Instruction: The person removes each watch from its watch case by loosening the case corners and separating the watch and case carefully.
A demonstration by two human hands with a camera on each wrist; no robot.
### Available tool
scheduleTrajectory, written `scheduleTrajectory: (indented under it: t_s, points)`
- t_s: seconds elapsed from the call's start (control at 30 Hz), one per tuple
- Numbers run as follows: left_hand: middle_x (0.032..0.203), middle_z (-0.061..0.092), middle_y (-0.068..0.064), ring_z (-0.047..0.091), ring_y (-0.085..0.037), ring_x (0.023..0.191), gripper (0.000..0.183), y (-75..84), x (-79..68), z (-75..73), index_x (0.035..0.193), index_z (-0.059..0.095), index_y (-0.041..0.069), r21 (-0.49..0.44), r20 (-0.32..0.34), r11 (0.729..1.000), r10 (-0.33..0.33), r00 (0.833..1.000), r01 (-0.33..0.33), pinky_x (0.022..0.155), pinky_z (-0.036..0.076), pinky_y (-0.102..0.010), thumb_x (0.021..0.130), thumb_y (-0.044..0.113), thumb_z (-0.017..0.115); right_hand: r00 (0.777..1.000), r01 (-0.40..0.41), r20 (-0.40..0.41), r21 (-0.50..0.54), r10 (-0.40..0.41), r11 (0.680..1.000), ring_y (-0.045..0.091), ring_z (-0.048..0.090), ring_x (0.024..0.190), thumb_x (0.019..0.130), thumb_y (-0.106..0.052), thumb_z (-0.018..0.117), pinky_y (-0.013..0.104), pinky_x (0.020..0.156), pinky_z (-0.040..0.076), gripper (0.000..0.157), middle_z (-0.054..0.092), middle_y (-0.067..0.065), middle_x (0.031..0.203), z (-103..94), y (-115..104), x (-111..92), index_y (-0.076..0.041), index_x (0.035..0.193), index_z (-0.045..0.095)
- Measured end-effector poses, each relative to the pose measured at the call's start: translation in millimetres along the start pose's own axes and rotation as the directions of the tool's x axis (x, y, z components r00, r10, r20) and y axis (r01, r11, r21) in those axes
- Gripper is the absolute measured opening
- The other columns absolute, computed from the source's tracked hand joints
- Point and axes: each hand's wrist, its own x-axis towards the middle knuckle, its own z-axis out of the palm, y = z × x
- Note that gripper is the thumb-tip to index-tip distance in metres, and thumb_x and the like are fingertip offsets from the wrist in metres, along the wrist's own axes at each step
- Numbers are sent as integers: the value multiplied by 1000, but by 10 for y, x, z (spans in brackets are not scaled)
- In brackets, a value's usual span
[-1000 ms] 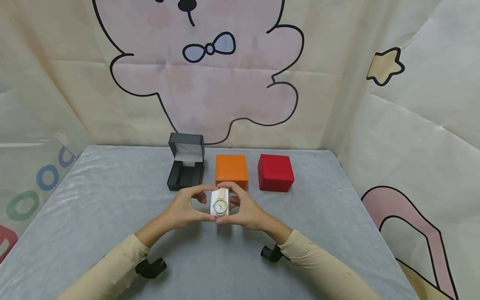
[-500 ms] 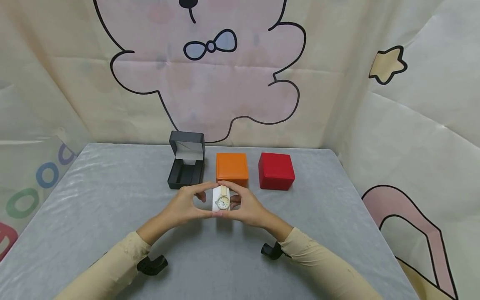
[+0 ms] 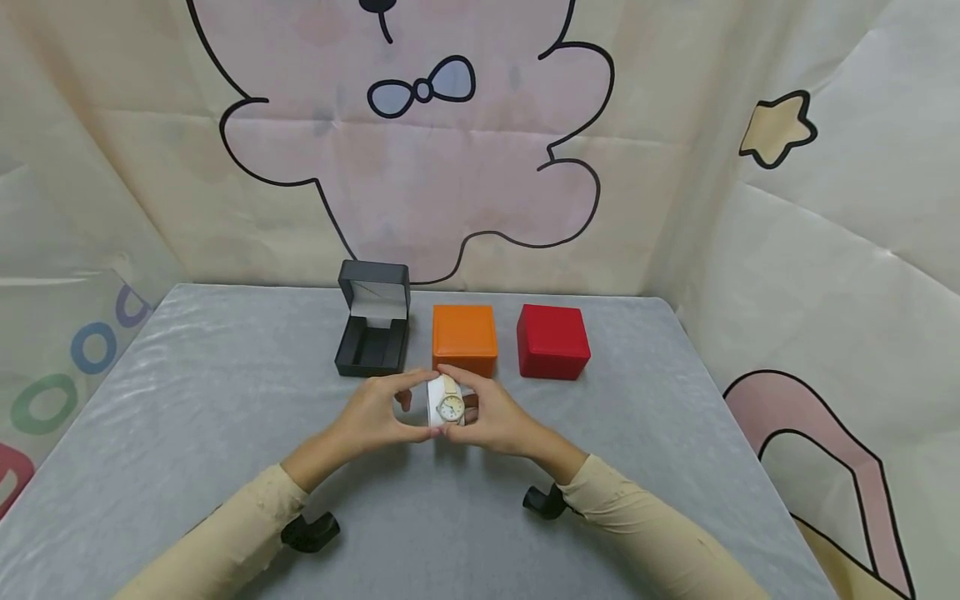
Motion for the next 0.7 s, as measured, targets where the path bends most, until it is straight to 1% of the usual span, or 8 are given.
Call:
scheduleTrajectory:
  t_s: [0.07,0.17,0.3,0.4,0.47,0.53,0.67,0.7]
  points:
    - [80,68,-6,56,-15,69,70,3,2,5,133,66,12,12,-7,1000,10,1000,-10,56,38,-19,71,32,92,1000,10,-4,-25,-10,1000,19,70,96,85,-5,73,27,80,61,82,54,11,142,6,-14,-3,-2,157,32]
    - [81,69,-7,57,-17,69,71,13,6,7,134,66,12,31,-11,999,17,1000,-16,56,37,-19,71,33,92,1000,19,-4,-52,-19,998,20,68,96,85,-3,70,25,79,61,81,53,10,142,8,-26,-7,-2,157,32]
    - [77,66,-7,56,-19,68,71,17,8,7,134,66,12,38,-7,999,18,1000,-17,55,34,-19,71,33,92,1000,18,9,-66,-18,998,21,66,95,84,-2,67,25,78,60,81,54,7,140,1,-25,-14,-4,157,32]
    - [75,65,-7,56,-20,67,71,10,12,9,134,66,11,30,-3,999,28,1000,-28,54,33,-19,71,33,92,999,29,17,-79,-27,996,21,64,96,84,-3,68,24,80,59,81,52,6,143,-12,-18,-20,-4,157,32]
    - [78,67,-5,55,-17,68,70,3,7,0,134,66,12,5,0,1000,27,1000,-27,54,34,-19,72,30,92,999,44,14,-83,-43,996,20,64,95,85,-5,69,24,80,59,80,52,7,144,-20,-4,-25,-4,157,33]
    - [85,70,-3,55,-13,71,69,-10,-7,-14,135,65,12,-38,7,999,21,1000,-21,54,36,-20,73,27,91,999,55,5,-69,-54,996,18,65,91,86,-8,74,24,80,59,79,53,7,142,-28,17,-31,-8,156,36]
    - [93,70,1,55,-8,78,70,-17,-46,-46,137,64,13,-130,29,992,9,1000,-5,62,46,-30,74,23,92,997,76,5,-3,-76,997,16,68,88,83,-12,83,25,80,59,79,53,7,139,-42,69,-41,-14,150,42]
    - [92,70,2,55,-7,79,70,-14,-51,-51,137,64,14,-142,34,990,11,999,-6,65,48,-33,74,24,92,997,78,11,18,-79,997,16,69,90,82,-11,85,25,81,59,80,52,6,140,-46,78,-41,-16,149,42]
